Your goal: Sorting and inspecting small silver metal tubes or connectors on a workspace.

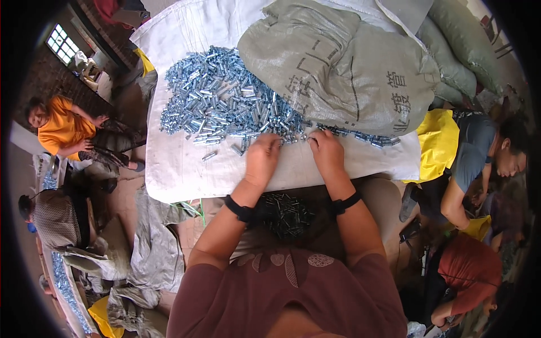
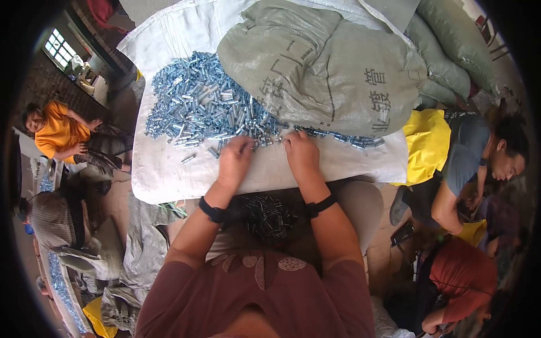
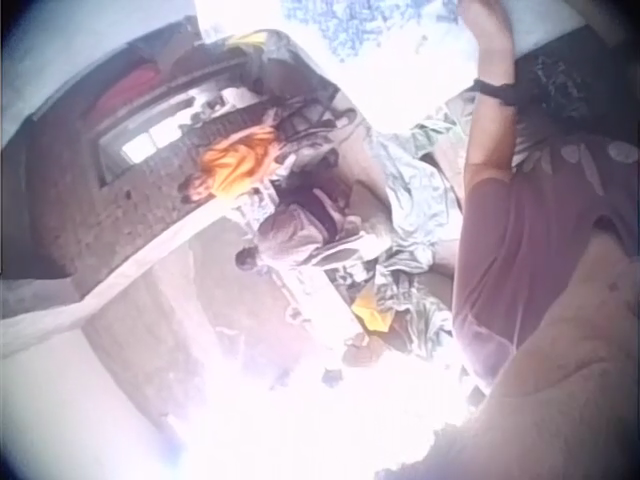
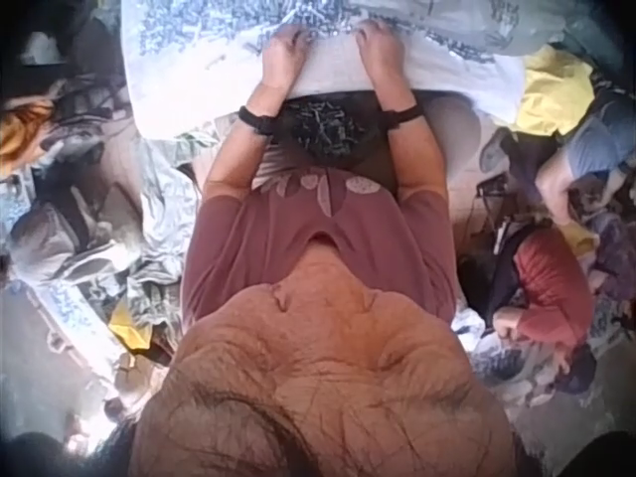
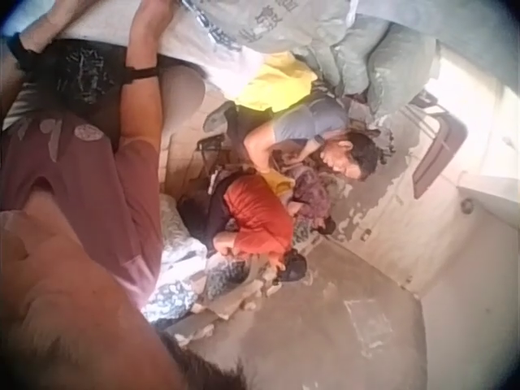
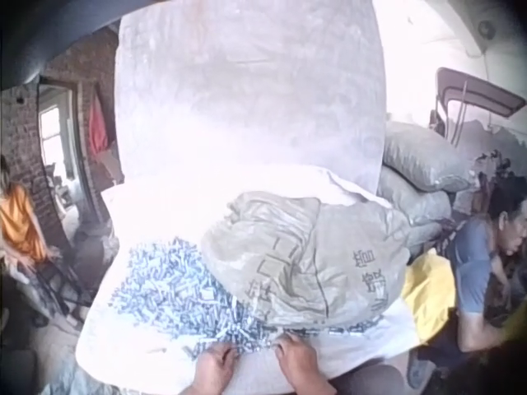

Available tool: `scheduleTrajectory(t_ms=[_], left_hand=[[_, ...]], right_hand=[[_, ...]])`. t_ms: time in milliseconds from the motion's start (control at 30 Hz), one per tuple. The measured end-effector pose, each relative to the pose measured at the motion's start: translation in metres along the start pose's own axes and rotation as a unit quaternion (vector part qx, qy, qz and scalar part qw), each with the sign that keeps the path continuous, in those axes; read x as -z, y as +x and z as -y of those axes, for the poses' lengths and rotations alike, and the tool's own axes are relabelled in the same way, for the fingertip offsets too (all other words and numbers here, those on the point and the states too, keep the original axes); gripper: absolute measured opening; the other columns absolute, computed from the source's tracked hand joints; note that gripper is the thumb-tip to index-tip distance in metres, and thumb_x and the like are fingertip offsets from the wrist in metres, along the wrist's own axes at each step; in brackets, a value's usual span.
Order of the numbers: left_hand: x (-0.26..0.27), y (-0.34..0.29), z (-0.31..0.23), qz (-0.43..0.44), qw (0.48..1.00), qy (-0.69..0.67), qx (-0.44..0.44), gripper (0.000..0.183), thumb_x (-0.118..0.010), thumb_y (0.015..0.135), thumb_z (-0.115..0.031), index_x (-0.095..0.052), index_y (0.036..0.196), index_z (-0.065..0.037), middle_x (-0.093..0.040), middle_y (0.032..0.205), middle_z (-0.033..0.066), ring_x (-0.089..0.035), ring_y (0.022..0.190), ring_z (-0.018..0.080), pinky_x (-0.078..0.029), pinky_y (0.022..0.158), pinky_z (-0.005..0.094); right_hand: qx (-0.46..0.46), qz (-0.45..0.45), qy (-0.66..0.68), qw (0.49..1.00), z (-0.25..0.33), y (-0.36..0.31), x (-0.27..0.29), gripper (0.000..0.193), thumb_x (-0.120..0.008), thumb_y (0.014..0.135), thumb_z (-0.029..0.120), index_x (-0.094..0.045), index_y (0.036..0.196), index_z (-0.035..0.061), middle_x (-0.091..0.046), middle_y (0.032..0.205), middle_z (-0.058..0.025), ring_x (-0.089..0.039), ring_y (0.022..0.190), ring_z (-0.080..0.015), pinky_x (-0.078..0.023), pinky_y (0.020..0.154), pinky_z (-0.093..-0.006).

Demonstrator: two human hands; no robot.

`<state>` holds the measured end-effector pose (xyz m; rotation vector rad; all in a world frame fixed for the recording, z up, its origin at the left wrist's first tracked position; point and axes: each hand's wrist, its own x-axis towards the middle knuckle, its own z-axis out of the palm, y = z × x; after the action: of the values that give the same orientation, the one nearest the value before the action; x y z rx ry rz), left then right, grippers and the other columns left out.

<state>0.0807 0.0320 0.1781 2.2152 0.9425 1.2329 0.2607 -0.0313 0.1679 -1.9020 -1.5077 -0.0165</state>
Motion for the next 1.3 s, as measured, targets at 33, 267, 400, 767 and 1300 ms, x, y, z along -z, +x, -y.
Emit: scheduleTrajectory(t_ms=[33, 267, 400, 767, 1300], left_hand=[[0.006, 0.002, 0.003, 0.003, 1.0, 0.001, -0.001, 0.017, -0.061, 0.08, -0.007, -0.06, 0.096, -0.002, -0.061, 0.092, 0.0194, -0.06, 0.071, 0.036, -0.049, 0.063, 0.0438], [0.008, 0.019, 0.008, 0.045, 0.973, 0.213, 0.075, 0.015, -0.065, 0.076, -0.01, -0.062, 0.09, -0.004, -0.061, 0.089, 0.0157, -0.061, 0.074, 0.0353, -0.049, 0.065, 0.0434], [0.014, 0.02, 0.011, 0.053, 0.975, 0.199, 0.087, 0.017, -0.067, 0.075, -0.01, -0.061, 0.09, -0.005, -0.059, 0.09, 0.0162, -0.061, 0.073, 0.0356, -0.05, 0.065, 0.0428], [0.011, -0.019, -0.051, 0.116, 0.932, -0.262, 0.221, 0.013, -0.062, 0.083, 0.004, -0.053, 0.091, -0.001, -0.062, 0.074, 0.0054, -0.057, 0.069, 0.0092, -0.046, 0.062, 0.0234], [0.003, -0.034, -0.062, 0.096, 0.89, -0.381, 0.231, 0.007, -0.061, 0.087, 0.001, -0.061, 0.094, -0.002, -0.059, 0.075, -0.003, -0.046, 0.064, 0.0011, -0.036, 0.054, 0.0166]], right_hand=[[-0.002, -0.001, 0.001, 1.0, 0.0, 0.0, 0.001, 0.012, -0.064, 0.079, 0.018, -0.065, 0.089, 0.0111, -0.06, 0.093, -0.0094, -0.061, 0.08, -0.0308, -0.049, 0.069, -0.0408], [-0.04, -0.048, 0.168, 0.984, -0.005, 0.0, 0.001, 0.012, -0.066, 0.079, 0.011, -0.064, 0.089, 0.0049, -0.064, 0.082, -0.0103, -0.062, 0.072, -0.0247, -0.05, 0.063, -0.0353], [-0.217, 0.033, 0.396, 0.891, 0.013, 0.0, 0.011, 0.012, -0.067, 0.081, 0.01, -0.064, 0.09, 0.0015, -0.064, 0.073, -0.0063, -0.059, 0.062, -0.0112, -0.047, 0.053, -0.024], [-0.236, 0.093, 0.574, 0.779, 0.04, -0.012, 0.042, 0.019, -0.067, 0.085, 0.018, -0.066, 0.081, 0.0001, -0.058, 0.063, -0.0006, -0.05, 0.051, -0.0054, -0.038, 0.045, -0.0193], [-0.246, 0.127, 0.541, 0.794, 0.034, -0.022, 0.052, 0.022, -0.067, 0.085, 0.02, -0.062, 0.072, 0.0025, -0.054, 0.06, 0.0005, -0.045, 0.048, -0.0048, -0.033, 0.043, -0.0203]])
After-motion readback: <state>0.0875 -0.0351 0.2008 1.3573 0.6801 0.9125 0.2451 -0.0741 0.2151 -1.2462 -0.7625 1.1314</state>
